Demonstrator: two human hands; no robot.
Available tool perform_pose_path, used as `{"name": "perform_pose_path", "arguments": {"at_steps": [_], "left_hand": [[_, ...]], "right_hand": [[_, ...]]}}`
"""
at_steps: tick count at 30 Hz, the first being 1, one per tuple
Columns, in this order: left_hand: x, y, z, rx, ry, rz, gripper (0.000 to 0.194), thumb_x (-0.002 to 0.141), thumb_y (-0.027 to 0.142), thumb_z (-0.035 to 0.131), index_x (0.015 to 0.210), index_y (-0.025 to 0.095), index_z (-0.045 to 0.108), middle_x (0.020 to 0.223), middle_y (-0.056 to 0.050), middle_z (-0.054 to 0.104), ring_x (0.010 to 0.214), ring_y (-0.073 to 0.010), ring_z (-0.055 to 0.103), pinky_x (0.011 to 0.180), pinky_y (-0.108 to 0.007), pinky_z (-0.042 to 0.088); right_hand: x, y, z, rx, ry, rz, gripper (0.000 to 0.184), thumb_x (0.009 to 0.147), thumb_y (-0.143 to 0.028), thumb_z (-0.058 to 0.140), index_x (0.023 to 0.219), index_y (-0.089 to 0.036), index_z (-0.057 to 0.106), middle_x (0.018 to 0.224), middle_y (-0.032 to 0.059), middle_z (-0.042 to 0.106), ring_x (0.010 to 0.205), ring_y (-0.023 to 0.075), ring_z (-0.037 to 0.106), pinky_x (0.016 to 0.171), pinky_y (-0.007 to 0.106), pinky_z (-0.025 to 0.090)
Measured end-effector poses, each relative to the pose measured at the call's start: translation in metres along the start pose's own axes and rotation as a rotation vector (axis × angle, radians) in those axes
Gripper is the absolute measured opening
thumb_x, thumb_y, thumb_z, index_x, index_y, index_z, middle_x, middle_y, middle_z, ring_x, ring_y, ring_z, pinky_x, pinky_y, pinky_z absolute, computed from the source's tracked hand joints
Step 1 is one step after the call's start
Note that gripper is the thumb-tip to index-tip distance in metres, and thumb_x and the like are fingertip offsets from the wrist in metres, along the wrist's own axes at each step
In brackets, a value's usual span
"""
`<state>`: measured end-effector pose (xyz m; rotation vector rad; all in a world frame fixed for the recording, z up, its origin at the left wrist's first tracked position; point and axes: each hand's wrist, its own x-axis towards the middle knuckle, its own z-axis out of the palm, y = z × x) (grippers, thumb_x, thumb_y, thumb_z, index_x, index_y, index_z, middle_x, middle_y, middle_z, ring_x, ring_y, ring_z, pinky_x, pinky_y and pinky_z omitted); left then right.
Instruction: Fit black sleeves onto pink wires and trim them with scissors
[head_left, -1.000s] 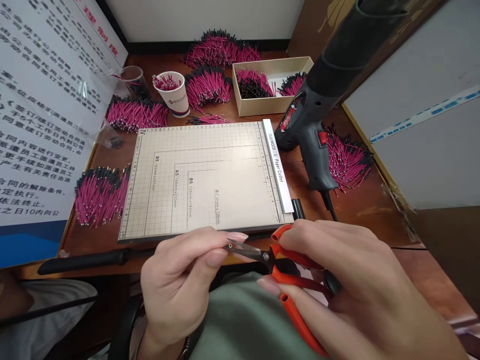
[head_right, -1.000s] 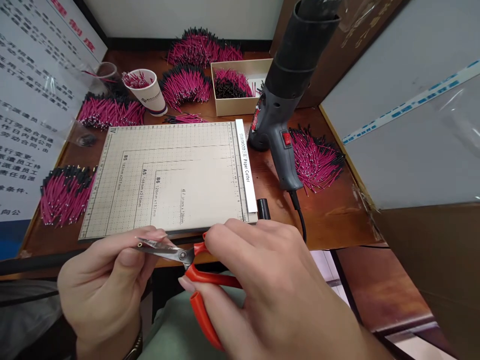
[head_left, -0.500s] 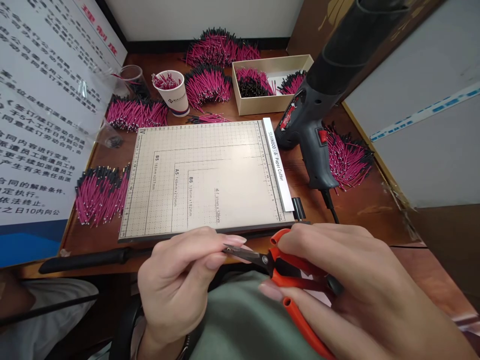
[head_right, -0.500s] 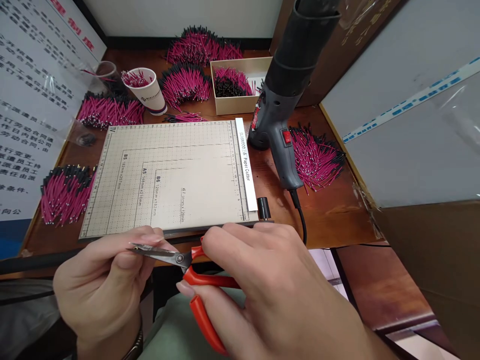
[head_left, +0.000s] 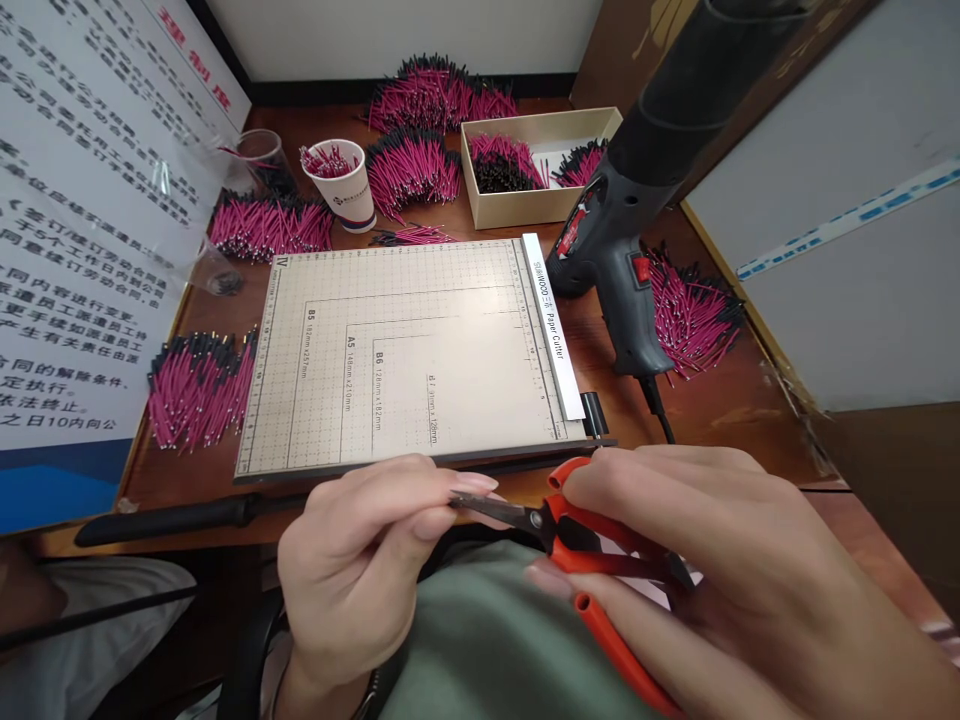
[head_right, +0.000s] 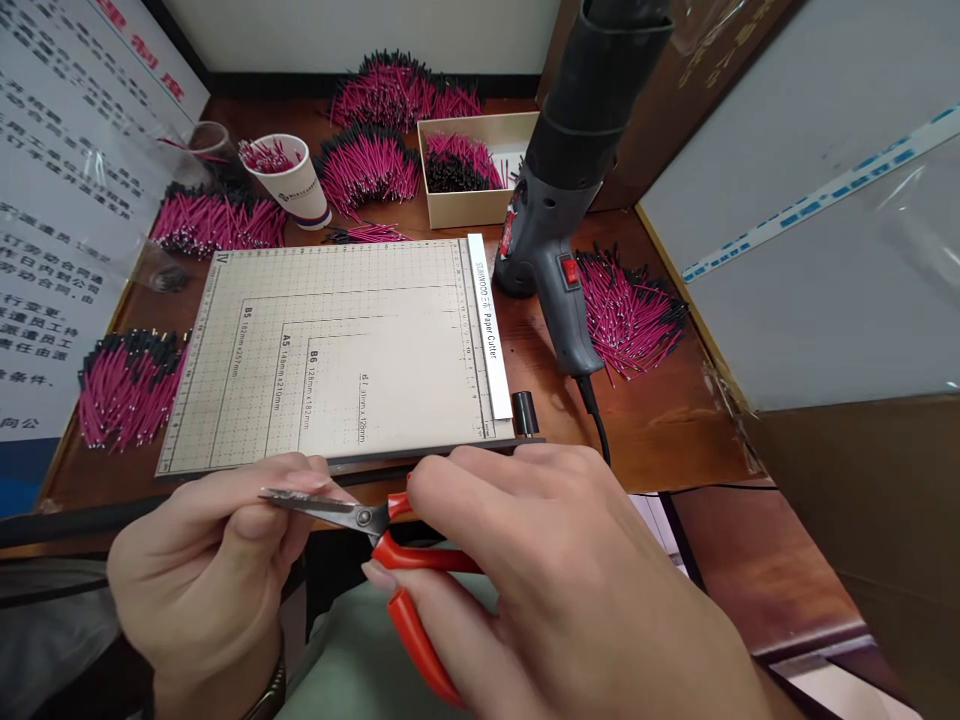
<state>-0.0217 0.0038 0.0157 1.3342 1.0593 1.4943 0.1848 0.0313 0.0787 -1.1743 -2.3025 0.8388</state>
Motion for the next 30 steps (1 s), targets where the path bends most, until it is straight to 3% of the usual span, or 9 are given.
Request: {"name": "perform_pose_path", "arguments": {"at_steps": [5,10,17,23,27,30], "left_hand": [[0.0,0.0,-0.001,0.026,-0.002,0.001,0.023,0.099,0.02,0.067,0.112,0.034,0.079,0.097,0.006,0.08,0.077,-0.0112,0.075,0.071,-0.021,0.063],[-0.002,-0.001,-0.002,0.033,0.001,-0.001,0.026,0.101,0.02,0.065,0.116,0.036,0.077,0.099,0.009,0.08,0.077,-0.0094,0.073,0.073,-0.02,0.061],[-0.002,0.0,-0.004,0.099,-0.013,0.044,0.026,0.103,0.022,0.062,0.121,0.035,0.076,0.093,0.006,0.08,0.05,-0.0068,0.056,0.052,-0.02,0.053],[-0.003,0.002,-0.002,0.145,0.017,0.019,0.023,0.103,0.025,0.061,0.115,0.034,0.078,0.073,0.005,0.074,0.047,-0.0067,0.052,0.045,-0.021,0.045],[-0.004,0.001,0.001,0.189,0.071,0.066,0.019,0.102,0.026,0.063,0.109,0.029,0.08,0.077,0.001,0.076,0.044,-0.0082,0.053,0.043,-0.023,0.048],[-0.003,0.001,0.002,0.221,0.089,0.086,0.017,0.101,0.027,0.064,0.104,0.028,0.08,0.084,0.0,0.079,0.047,-0.0109,0.061,0.051,-0.026,0.056]], "right_hand": [[0.0,-0.002,0.0,-0.056,-0.003,-0.018,0.01,0.09,-0.014,0.052,0.092,-0.02,0.06,0.07,-0.0045,0.061,0.06,0.0098,0.049,0.058,0.026,0.039],[0.004,-0.002,0.0,-0.064,-0.026,-0.038,0.014,0.092,-0.014,0.05,0.081,-0.018,0.058,0.069,-0.0021,0.063,0.058,0.0098,0.053,0.056,0.026,0.04],[0.009,-0.002,0.003,-0.005,0.014,-0.037,0.021,0.092,-0.019,0.055,0.071,-0.018,0.049,0.06,-0.003,0.054,0.052,0.0083,0.046,0.051,0.025,0.035],[0.01,0.0,0.002,-0.019,-0.004,-0.066,0.003,0.09,-0.016,0.056,0.087,-0.016,0.057,0.062,-0.0052,0.051,0.052,0.0073,0.04,0.051,0.024,0.032],[0.009,0.002,0.001,-0.038,-0.007,-0.074,0.008,0.087,-0.012,0.054,0.081,-0.018,0.054,0.065,-0.003,0.056,0.056,0.0097,0.047,0.054,0.026,0.034],[0.008,0.003,-0.001,-0.054,-0.03,-0.068,0.007,0.086,-0.012,0.055,0.084,-0.019,0.056,0.066,-0.0032,0.057,0.056,0.0099,0.048,0.053,0.027,0.035]]}}
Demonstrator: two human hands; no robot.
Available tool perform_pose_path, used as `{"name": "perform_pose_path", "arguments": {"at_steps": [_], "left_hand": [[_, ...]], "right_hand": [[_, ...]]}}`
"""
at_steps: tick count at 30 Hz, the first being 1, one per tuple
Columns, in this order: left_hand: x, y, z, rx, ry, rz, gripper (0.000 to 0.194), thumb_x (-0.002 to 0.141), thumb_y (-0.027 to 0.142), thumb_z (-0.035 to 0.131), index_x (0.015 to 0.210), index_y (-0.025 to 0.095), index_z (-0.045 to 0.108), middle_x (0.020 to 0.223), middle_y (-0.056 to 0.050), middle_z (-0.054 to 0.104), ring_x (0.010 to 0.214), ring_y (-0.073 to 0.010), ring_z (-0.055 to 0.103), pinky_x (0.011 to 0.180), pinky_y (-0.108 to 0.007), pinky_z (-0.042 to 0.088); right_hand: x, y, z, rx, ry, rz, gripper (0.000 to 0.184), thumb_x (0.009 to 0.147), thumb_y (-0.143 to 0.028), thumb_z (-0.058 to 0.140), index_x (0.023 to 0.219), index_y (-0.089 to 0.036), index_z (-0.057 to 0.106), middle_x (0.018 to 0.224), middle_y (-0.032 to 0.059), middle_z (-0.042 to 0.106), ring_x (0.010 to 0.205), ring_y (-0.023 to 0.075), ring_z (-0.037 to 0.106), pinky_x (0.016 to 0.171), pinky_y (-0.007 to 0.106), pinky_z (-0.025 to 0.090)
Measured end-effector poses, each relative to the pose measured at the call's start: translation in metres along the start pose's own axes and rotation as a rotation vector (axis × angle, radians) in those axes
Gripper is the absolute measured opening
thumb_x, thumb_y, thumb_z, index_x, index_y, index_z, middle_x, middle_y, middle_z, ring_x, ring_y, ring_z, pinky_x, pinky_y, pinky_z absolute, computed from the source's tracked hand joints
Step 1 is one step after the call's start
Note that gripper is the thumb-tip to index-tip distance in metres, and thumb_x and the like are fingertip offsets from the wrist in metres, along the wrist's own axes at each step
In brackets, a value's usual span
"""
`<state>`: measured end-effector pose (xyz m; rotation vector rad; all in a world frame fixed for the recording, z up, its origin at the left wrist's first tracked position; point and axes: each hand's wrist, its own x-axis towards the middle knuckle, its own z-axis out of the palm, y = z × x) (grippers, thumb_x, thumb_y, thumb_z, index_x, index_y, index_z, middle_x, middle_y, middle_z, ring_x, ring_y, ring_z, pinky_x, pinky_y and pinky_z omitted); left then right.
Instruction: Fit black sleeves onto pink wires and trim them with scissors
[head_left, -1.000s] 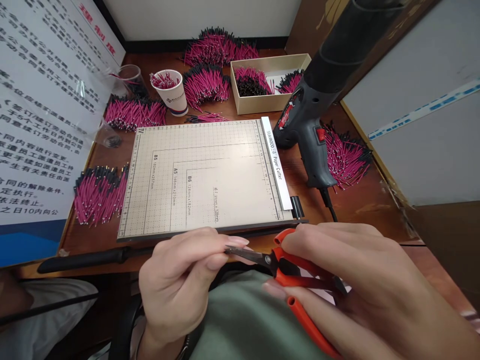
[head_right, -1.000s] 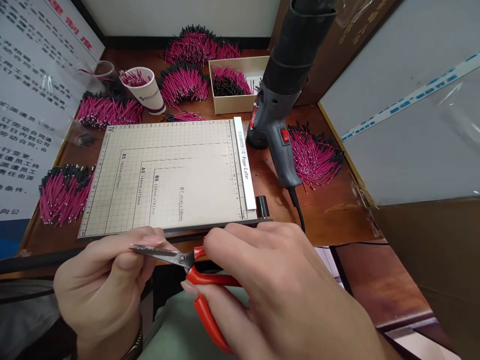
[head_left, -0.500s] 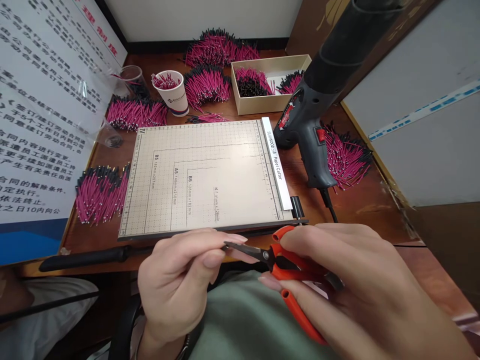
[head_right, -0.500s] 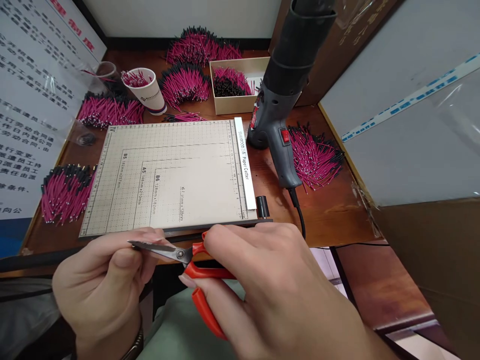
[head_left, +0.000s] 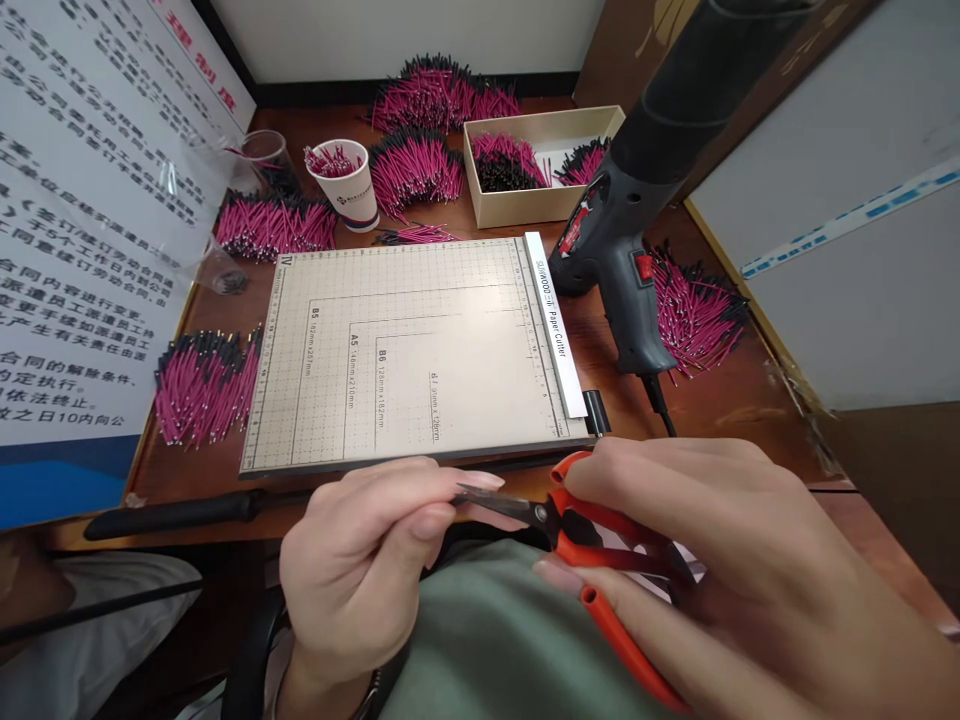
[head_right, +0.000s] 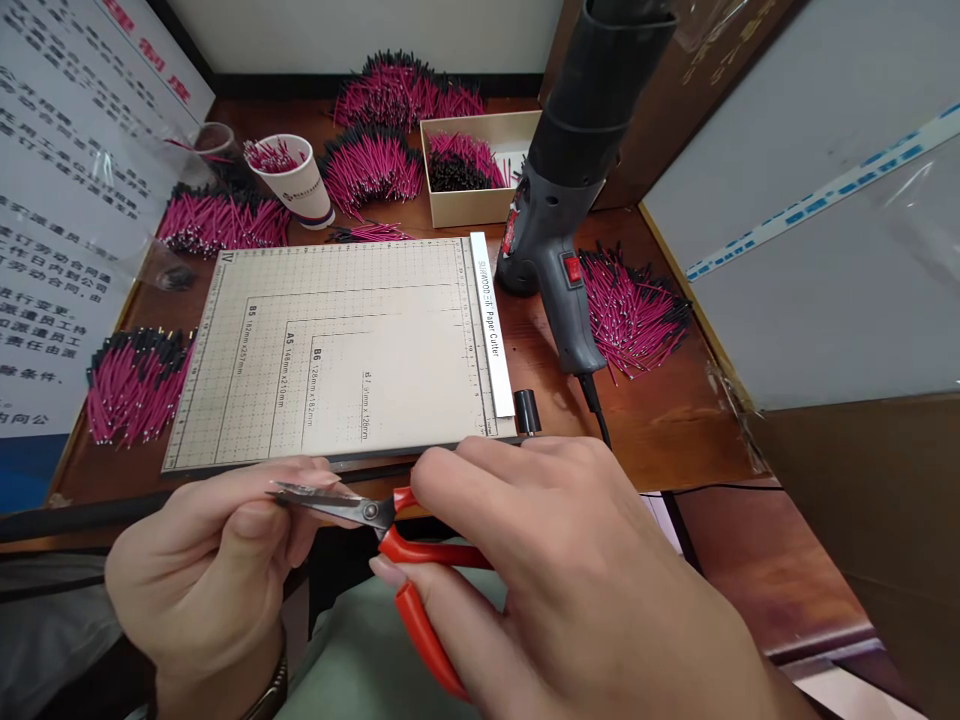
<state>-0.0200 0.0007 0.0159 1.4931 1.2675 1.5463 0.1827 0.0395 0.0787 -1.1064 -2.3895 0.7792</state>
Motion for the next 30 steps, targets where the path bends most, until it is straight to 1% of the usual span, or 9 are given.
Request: {"name": "perform_pose_path", "arguments": {"at_steps": [3,6,12,17,20,22,25,27,30], "left_hand": [[0.0005,-0.001,-0.0005,-0.002,-0.016,0.007,0.017,0.101,0.029,0.063,0.104,0.028,0.08,0.085,0.0,0.08,0.055,-0.0145,0.068,0.059,-0.03,0.061],[0.0005,-0.0021,-0.0009,-0.005,-0.016,0.008,0.019,0.102,0.031,0.062,0.103,0.028,0.08,0.084,0.0,0.079,0.059,-0.0155,0.071,0.059,-0.03,0.062],[0.0008,-0.0034,-0.0011,-0.032,-0.027,0.038,0.019,0.102,0.03,0.062,0.103,0.025,0.08,0.084,-0.001,0.079,0.058,-0.0149,0.07,0.053,-0.027,0.059],[0.0007,-0.0039,-0.0023,-0.093,-0.064,0.014,0.018,0.101,0.028,0.063,0.107,0.027,0.08,0.082,0.0,0.079,0.058,-0.0144,0.07,0.056,-0.028,0.06],[0.0007,-0.0024,-0.0018,-0.12,-0.089,-0.049,0.018,0.102,0.024,0.062,0.109,0.028,0.079,0.081,0.002,0.079,0.054,-0.0111,0.067,0.049,-0.023,0.054],[0.0018,-0.0008,-0.0009,-0.147,-0.112,-0.119,0.021,0.104,0.022,0.059,0.111,0.029,0.077,0.085,0.003,0.079,0.056,-0.0086,0.066,0.044,-0.018,0.047],[0.0044,0.0008,0.0001,-0.164,-0.154,-0.166,0.022,0.106,0.021,0.055,0.112,0.03,0.075,0.086,0.004,0.077,0.07,-0.0069,0.069,0.057,-0.014,0.052],[0.0057,0.0008,-0.0001,-0.138,-0.16,-0.179,0.02,0.107,0.022,0.055,0.109,0.029,0.074,0.078,0.005,0.071,0.072,-0.0054,0.066,0.068,-0.013,0.054],[0.0062,0.0,-0.0021,-0.109,-0.133,-0.185,0.017,0.106,0.024,0.055,0.107,0.027,0.073,0.072,0.004,0.064,0.064,-0.0053,0.058,0.063,-0.014,0.05]], "right_hand": [[-0.0017,0.0001,-0.0021,0.011,0.021,-0.005,0.006,0.088,-0.014,0.056,0.091,-0.019,0.059,0.068,-0.0029,0.06,0.056,0.0103,0.051,0.053,0.028,0.036],[-0.0039,0.0004,-0.0024,0.027,0.025,-0.005,0.007,0.09,-0.016,0.054,0.09,-0.019,0.06,0.069,-0.0021,0.062,0.057,0.0107,0.054,0.054,0.029,0.038],[-0.0054,0.0015,-0.0001,0.049,0.01,-0.013,0.005,0.093,-0.017,0.054,0.093,-0.019,0.058,0.067,-0.0039,0.058,0.057,0.0099,0.049,0.054,0.028,0.033],[-0.0045,0.0011,-0.0013,0.045,-0.016,-0.004,0.008,0.091,-0.014,0.053,0.088,-0.019,0.057,0.063,-0.005,0.052,0.054,0.0094,0.042,0.053,0.027,0.03],[-0.0029,-0.0009,0.0004,0.044,0.01,-0.004,0.008,0.093,-0.014,0.052,0.089,-0.019,0.058,0.061,-0.0055,0.052,0.052,0.0085,0.043,0.052,0.026,0.032],[-0.002,-0.0032,0.0021,0.05,0.08,0.055,0.008,0.095,-0.017,0.055,0.087,-0.019,0.056,0.059,-0.0061,0.05,0.049,0.007,0.041,0.049,0.023,0.033],[-0.0009,-0.0061,0.0042,0.094,0.167,0.137,0.016,0.094,-0.02,0.06,0.081,-0.019,0.052,0.057,-0.0067,0.049,0.046,0.005,0.039,0.044,0.018,0.031],[0.0005,-0.0066,0.0051,0.145,0.146,0.125,0.021,0.094,-0.022,0.062,0.077,-0.019,0.049,0.059,-0.0066,0.052,0.048,0.004,0.041,0.045,0.017,0.033],[0.003,-0.0059,0.0064,0.166,0.102,0.094,0.024,0.092,-0.021,0.062,0.074,-0.017,0.047,0.062,-0.006,0.056,0.05,0.0029,0.044,0.049,0.017,0.036]]}}
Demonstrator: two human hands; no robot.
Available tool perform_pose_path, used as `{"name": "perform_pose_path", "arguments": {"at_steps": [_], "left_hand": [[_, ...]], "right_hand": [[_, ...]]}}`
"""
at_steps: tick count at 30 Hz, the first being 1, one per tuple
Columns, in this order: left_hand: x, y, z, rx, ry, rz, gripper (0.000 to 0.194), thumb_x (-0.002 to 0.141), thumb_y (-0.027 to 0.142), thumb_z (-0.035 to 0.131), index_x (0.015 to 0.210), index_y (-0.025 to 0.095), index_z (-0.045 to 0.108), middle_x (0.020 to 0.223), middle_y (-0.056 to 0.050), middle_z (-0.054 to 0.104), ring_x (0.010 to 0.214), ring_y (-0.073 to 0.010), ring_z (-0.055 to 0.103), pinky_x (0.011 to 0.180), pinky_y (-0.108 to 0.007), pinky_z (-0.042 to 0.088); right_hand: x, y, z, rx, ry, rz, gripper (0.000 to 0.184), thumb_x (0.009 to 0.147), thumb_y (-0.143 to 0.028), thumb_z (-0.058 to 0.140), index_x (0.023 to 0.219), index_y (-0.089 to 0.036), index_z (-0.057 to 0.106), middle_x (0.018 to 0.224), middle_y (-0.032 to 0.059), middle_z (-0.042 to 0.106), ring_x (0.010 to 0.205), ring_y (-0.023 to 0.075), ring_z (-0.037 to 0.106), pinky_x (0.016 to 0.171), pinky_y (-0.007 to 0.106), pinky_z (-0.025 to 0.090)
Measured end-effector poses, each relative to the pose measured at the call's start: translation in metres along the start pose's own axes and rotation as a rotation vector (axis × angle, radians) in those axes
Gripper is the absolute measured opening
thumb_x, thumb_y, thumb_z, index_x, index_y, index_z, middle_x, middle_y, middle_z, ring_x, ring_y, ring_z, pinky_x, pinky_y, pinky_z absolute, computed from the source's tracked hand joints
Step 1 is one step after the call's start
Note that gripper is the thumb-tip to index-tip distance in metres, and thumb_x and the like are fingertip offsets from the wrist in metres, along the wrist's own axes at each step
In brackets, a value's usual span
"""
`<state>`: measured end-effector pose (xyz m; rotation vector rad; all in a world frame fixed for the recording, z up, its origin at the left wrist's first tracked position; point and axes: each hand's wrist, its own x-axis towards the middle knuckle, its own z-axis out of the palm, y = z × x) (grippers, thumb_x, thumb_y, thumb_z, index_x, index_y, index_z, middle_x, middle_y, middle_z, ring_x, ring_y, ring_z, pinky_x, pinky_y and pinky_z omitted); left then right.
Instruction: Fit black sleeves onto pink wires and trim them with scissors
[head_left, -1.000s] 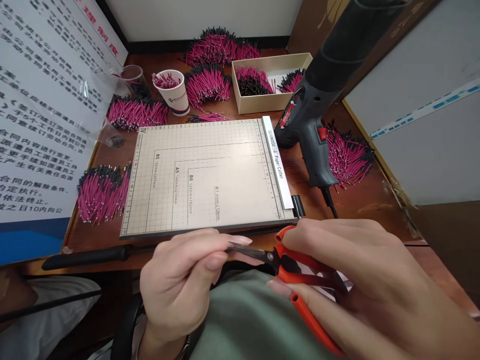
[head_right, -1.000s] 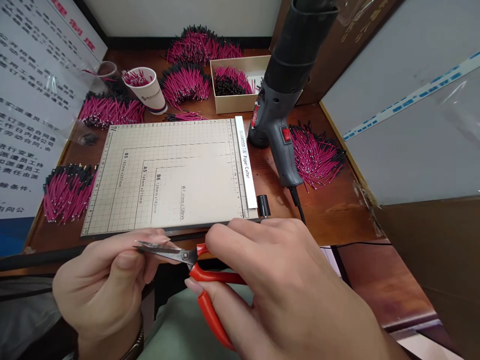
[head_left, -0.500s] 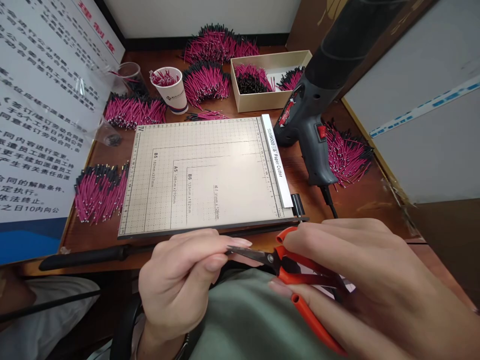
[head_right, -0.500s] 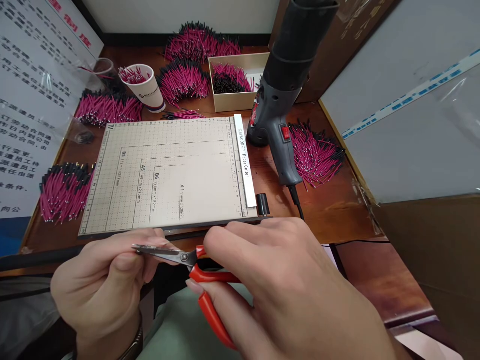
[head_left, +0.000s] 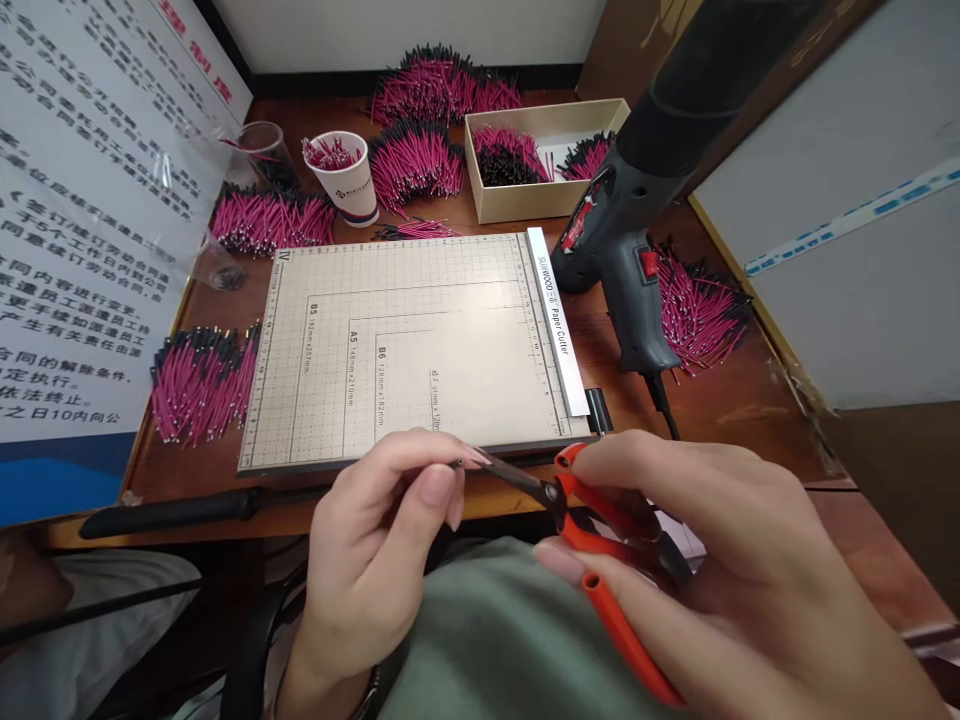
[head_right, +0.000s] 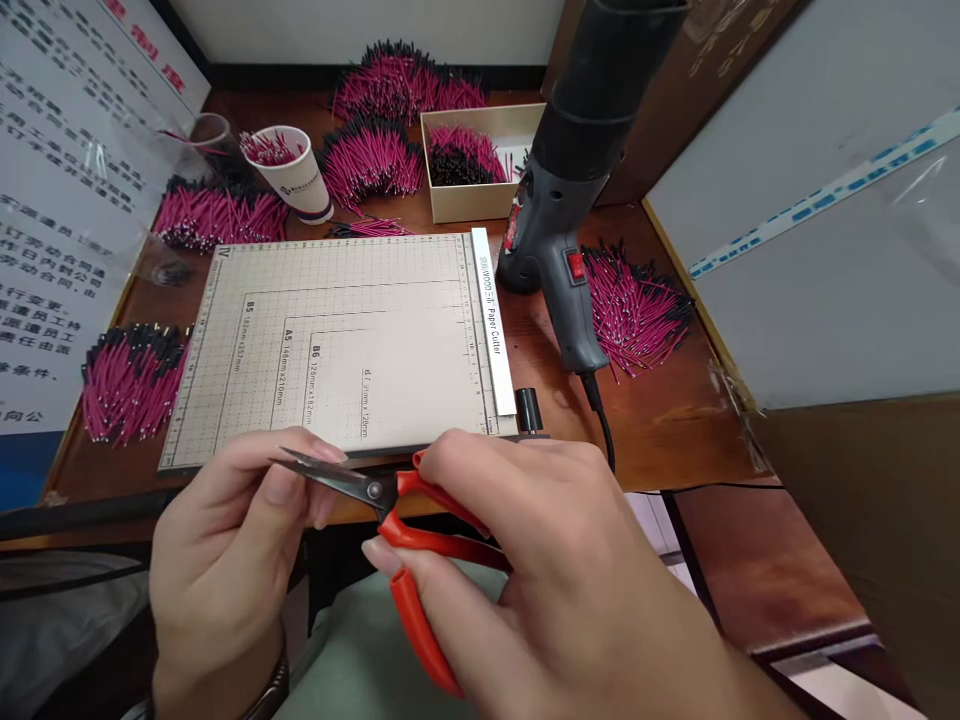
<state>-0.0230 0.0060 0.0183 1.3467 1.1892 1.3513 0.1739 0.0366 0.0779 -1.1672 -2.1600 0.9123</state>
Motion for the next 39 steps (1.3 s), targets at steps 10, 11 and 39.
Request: {"name": "perform_pose_path", "arguments": {"at_steps": [10,11,39], "left_hand": [[0.004,-0.0011,-0.0029,-0.018,-0.058,0.094,0.015,0.103,0.022,0.062,0.107,0.025,0.076,0.073,0.005,0.068,0.064,-0.0049,0.059,0.062,-0.016,0.049],[0.0039,-0.0016,-0.0029,-0.023,-0.065,0.105,0.017,0.103,0.022,0.061,0.109,0.025,0.077,0.073,0.005,0.068,0.065,-0.0048,0.06,0.064,-0.016,0.05],[0.0032,0.0033,-0.0014,-0.009,-0.052,0.076,0.021,0.105,0.026,0.058,0.109,0.029,0.079,0.072,0.005,0.073,0.064,-0.0061,0.066,0.059,-0.016,0.051]], "right_hand": [[-0.0027,0.0019,-0.0041,-0.143,-0.095,-0.047,0.008,0.089,-0.015,0.056,0.081,-0.016,0.057,0.062,-0.0057,0.051,0.052,0.0056,0.04,0.05,0.023,0.03],[-0.0025,0.0017,-0.0049,-0.149,-0.094,-0.053,0.007,0.089,-0.015,0.055,0.082,-0.016,0.057,0.062,-0.0059,0.051,0.052,0.0057,0.039,0.05,0.023,0.03],[0.0007,0.0005,-0.0038,-0.098,-0.137,-0.02,0.008,0.091,-0.014,0.055,0.089,-0.015,0.063,0.062,-0.0058,0.056,0.051,0.0069,0.044,0.049,0.025,0.032]]}}
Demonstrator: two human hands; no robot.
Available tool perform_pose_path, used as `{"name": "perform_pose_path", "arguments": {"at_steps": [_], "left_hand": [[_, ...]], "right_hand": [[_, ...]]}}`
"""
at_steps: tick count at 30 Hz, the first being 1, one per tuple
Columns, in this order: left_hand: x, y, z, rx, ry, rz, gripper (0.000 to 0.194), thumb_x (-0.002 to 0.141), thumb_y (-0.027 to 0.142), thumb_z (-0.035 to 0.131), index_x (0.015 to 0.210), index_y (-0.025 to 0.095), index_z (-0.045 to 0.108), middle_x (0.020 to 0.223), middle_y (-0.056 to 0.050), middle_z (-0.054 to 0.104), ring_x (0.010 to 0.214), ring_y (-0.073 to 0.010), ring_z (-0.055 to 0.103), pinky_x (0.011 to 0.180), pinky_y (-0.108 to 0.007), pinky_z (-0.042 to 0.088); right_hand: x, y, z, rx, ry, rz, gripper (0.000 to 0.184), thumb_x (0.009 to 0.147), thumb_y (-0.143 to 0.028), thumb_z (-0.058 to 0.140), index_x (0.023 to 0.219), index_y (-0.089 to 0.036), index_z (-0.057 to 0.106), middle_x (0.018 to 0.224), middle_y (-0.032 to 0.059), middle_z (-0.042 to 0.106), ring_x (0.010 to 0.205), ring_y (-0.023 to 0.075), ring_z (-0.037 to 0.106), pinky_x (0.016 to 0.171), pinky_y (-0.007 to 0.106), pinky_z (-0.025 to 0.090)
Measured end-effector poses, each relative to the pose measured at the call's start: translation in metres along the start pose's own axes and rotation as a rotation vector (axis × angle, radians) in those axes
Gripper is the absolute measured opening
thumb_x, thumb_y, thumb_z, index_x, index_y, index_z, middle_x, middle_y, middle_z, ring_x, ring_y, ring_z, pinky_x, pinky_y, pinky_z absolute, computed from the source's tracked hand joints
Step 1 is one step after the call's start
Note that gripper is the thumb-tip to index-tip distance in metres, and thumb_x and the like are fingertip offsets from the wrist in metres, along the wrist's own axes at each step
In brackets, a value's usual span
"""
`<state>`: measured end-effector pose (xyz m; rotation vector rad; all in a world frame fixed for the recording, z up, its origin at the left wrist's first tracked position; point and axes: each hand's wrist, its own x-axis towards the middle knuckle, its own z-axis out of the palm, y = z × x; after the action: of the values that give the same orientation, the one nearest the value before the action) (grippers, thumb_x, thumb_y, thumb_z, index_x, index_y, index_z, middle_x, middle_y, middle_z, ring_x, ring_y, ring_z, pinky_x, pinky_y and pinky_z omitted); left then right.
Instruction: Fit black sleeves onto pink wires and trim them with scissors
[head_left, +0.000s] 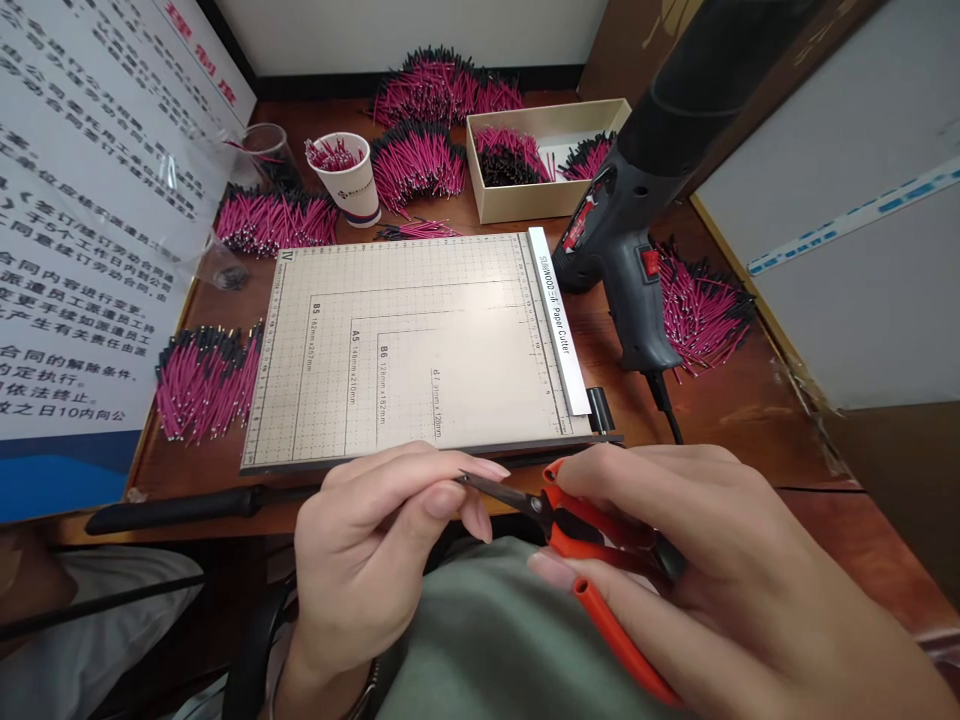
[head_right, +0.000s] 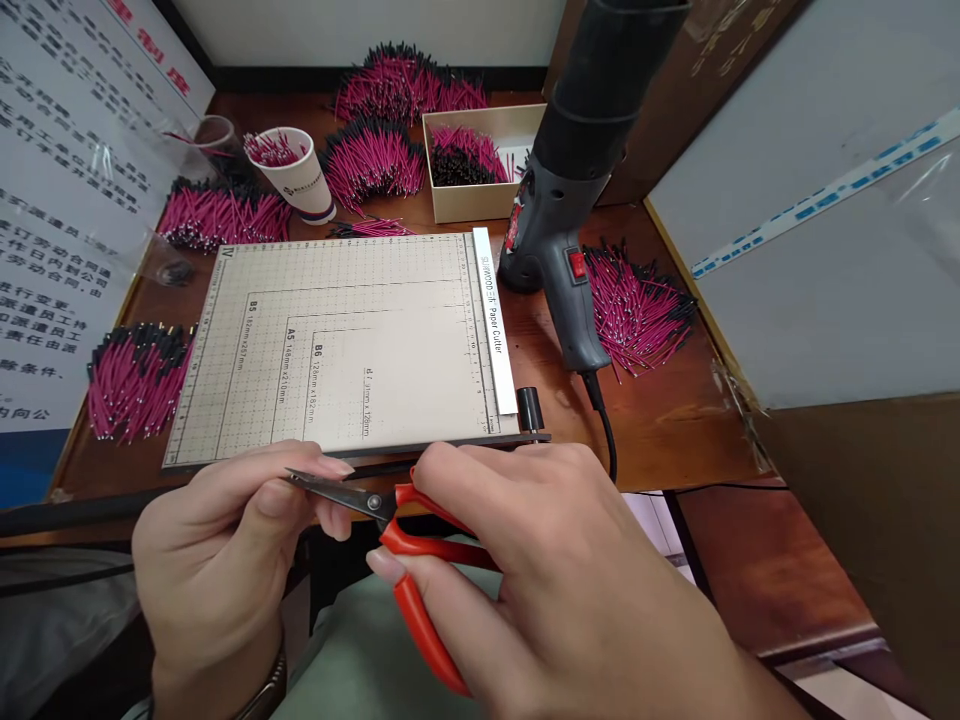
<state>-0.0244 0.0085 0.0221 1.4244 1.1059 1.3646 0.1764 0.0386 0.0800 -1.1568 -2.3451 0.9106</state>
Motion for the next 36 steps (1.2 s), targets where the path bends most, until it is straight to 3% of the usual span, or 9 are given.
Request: {"name": "perform_pose_path", "arguments": {"at_steps": [11,16,20,27,30,36], "left_hand": [[0.001,0.0,0.0,0.021,0.002,0.038,0.021,0.103,0.02,0.06,0.111,0.026,0.079,0.068,0.003,0.071,0.061,-0.0095,0.066,0.062,-0.021,0.056],[0.001,0.0,-0.001,0.029,-0.004,0.047,0.021,0.103,0.02,0.06,0.111,0.026,0.079,0.068,0.003,0.071,0.06,-0.0096,0.065,0.062,-0.022,0.056],[0.0,0.0,-0.001,0.021,-0.018,0.035,0.023,0.104,0.021,0.059,0.113,0.029,0.078,0.07,0.005,0.072,0.062,-0.0083,0.066,0.064,-0.021,0.056],[-0.002,0.0,-0.001,-0.023,-0.017,0.011,0.025,0.105,0.023,0.056,0.115,0.03,0.078,0.07,0.003,0.073,0.061,-0.0107,0.067,0.066,-0.024,0.059],[-0.002,0.001,-0.002,-0.025,-0.015,0.009,0.024,0.105,0.024,0.058,0.113,0.03,0.079,0.068,0.002,0.073,0.06,-0.0117,0.066,0.065,-0.026,0.059],[-0.004,-0.001,-0.001,-0.033,-0.022,0.031,0.023,0.105,0.024,0.058,0.115,0.03,0.078,0.07,0.004,0.073,0.062,-0.0095,0.066,0.064,-0.022,0.057]], "right_hand": [[-0.006,0.006,0.005,-0.022,0.057,-0.037,0.011,0.086,-0.011,0.051,0.089,-0.019,0.058,0.063,-0.0046,0.055,0.053,0.009,0.044,0.052,0.026,0.031],[-0.009,0.005,0.002,-0.056,0.059,-0.05,0.012,0.087,-0.011,0.048,0.079,-0.02,0.047,0.077,-0.0011,0.067,0.058,0.0106,0.054,0.054,0.028,0.037],[-0.009,0.004,0.002,-0.062,0.051,-0.05,0.014,0.086,-0.009,0.048,0.079,-0.02,0.047,0.075,-0.0018,0.067,0.061,0.0107,0.059,0.054,0.028,0.037],[-0.007,0.006,0.006,-0.008,0.059,-0.036,0.005,0.092,-0.015,0.054,0.092,-0.018,0.058,0.063,-0.0045,0.055,0.052,0.0083,0.045,0.052,0.026,0.031],[-0.006,0.005,0.004,-0.002,0.034,-0.039,0.005,0.089,-0.014,0.055,0.087,-0.018,0.056,0.061,-0.0055,0.049,0.052,0.0078,0.039,0.051,0.025,0.028],[-0.01,0.004,0.001,-0.024,0.034,-0.027,0.009,0.086,-0.011,0.053,0.089,-0.019,0.057,0.064,-0.0044,0.054,0.054,0.0092,0.045,0.053,0.026,0.031]]}}
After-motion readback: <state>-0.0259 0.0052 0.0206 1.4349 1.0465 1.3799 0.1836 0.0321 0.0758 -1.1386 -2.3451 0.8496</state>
